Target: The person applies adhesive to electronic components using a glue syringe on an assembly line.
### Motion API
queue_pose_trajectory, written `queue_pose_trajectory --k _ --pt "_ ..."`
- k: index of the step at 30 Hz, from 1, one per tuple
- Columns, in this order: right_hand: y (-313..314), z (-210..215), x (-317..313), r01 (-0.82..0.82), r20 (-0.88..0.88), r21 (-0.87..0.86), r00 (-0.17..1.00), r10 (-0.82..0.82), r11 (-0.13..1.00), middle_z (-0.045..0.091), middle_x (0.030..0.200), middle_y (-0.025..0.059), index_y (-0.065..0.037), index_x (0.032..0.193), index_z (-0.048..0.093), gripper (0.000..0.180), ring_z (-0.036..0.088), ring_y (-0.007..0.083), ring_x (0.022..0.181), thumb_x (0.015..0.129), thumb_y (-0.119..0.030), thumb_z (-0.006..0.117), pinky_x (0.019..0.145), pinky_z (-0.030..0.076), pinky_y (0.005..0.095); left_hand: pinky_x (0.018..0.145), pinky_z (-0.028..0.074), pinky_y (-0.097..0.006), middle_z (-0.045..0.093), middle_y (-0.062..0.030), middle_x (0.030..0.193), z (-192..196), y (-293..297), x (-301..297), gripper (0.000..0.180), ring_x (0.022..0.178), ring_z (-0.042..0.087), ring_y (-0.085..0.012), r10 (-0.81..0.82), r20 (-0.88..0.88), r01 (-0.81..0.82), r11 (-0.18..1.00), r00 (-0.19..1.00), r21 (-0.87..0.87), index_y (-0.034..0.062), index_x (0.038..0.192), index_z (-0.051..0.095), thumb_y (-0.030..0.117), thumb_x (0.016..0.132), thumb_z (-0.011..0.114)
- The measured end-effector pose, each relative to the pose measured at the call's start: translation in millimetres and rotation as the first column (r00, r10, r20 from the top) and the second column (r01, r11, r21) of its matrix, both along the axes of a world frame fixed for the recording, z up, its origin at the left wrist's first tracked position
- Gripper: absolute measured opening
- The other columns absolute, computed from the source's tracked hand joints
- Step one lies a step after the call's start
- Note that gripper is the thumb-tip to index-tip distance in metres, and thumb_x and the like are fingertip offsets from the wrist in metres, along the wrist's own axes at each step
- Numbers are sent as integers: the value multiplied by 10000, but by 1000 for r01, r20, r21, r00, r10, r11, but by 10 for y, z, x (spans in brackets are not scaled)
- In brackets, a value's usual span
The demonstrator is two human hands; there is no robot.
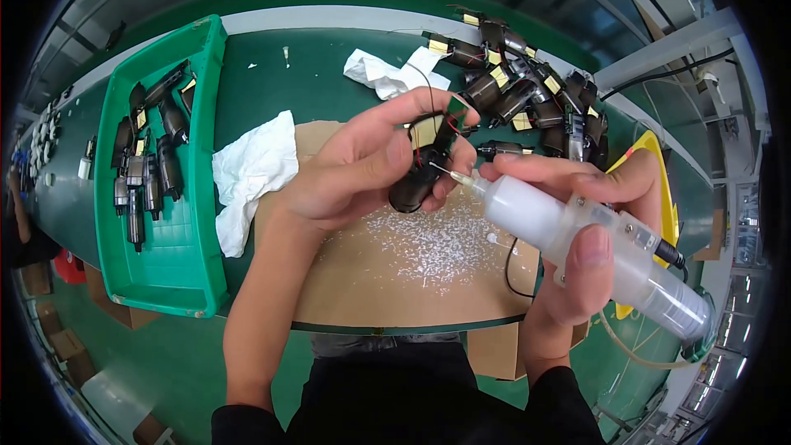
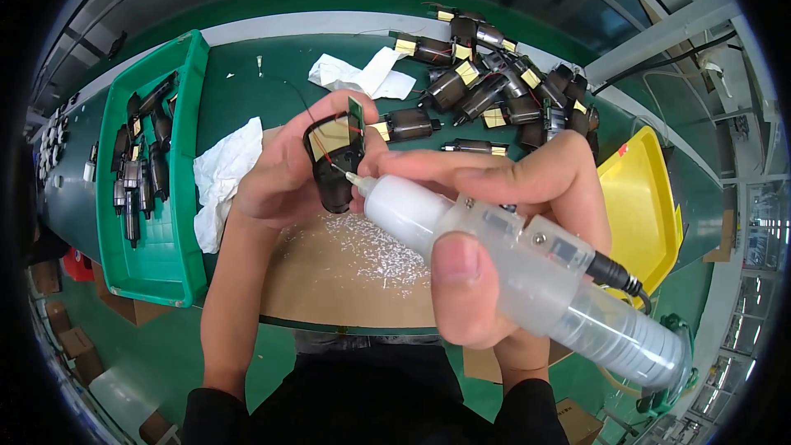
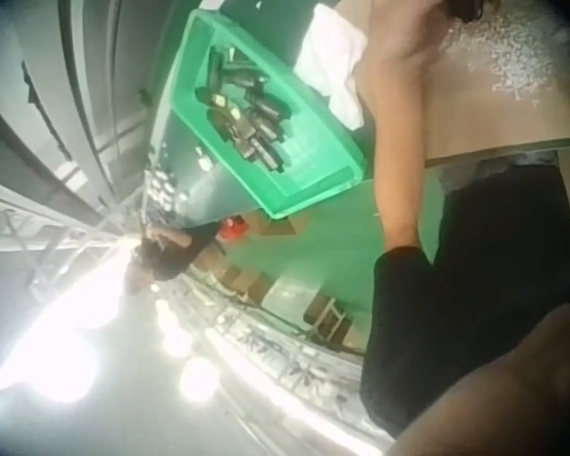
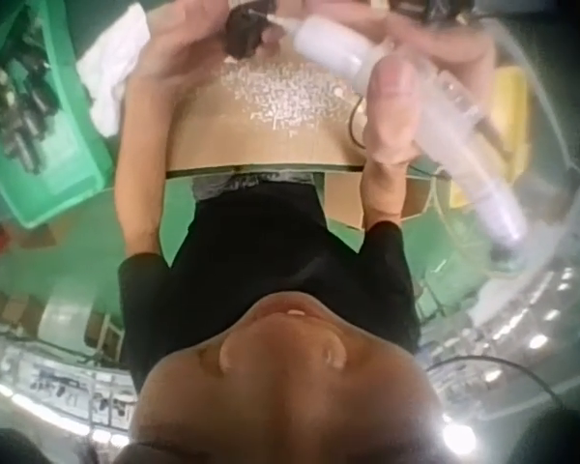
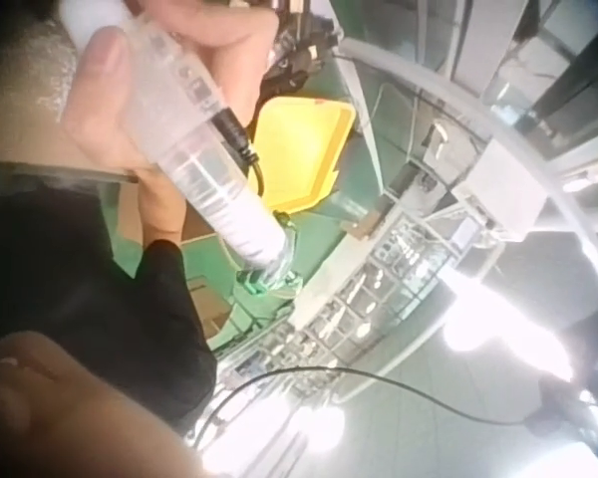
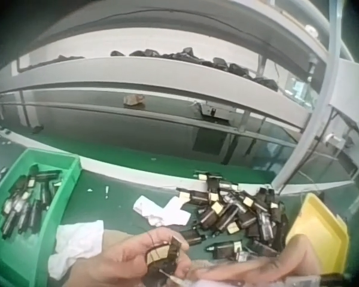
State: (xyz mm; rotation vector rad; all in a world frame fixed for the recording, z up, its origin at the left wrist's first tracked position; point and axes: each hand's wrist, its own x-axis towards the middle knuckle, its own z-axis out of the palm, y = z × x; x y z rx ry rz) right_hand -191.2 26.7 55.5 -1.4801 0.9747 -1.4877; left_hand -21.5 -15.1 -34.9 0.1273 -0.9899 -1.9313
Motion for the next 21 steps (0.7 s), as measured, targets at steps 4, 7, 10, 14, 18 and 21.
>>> queue_pose_trajectory --k 4,7,10,14,18,21 --pt "33 -29 -8 29 -26 76 999 -27 997 640 833 291 -57 913 342 528 668 340 810 802 -472 648 771 555 423 688 444 -256 567 -109 1043 -61 8 1 736 790 548 -147 -30 -17 29 999 999 -22 -47 1333 385 418 838 667" --pt "56 -71 -13 37 -35 94 999 -34 995 640 827 282 -60 929 344 530 667 332 815 799 -476 646 778 554 418 624 503 -261 560 -122 1001 21 31 1 877 848 558 -164 -3 63 -6 991 998 135 -63 1253 437 472 668 812" --pt "67 -112 11 50 -32 97 998 -47 994 640 834 285 -60 944 349 514 666 322 792 800 -456 642 783 552 406 620 503 -256 569 -117 1044 55 34 -14 906 857 557 -155 44 67 -53 989 997 137 -81 1270 434 447 650 832" --pt "55 -148 -20 44 -68 93 997 -38 995 639 839 287 -57 953 352 504 667 321 783 800 -442 640 788 551 395 625 506 -251 570 -108 1068 12 27 -9 906 872 561 -150 56 66 -64 989 996 132 -87 1263 447 458 648 829" --pt "67 -144 -15 48 -88 92 995 -39 995 644 829 293 -51 955 350 505 670 328 778 801 -439 634 780 554 391 653 476 -249 539 -133 1186 -82 -28 41 754 963 551 -158 18 74 -17 1000 997 -9 -13 1282 477 427 739 760" --pt "56 -154 -1 41 -82 91 996 -33 995 648 821 294 -51 950 349 501 670 327 775 803 -440 629 778 555 390 685 449 -251 509 -163 1307 -141 -33 51 619 1060 540 -168 -25 38 29 994 999 -104 52 1307 497 378 824 705"
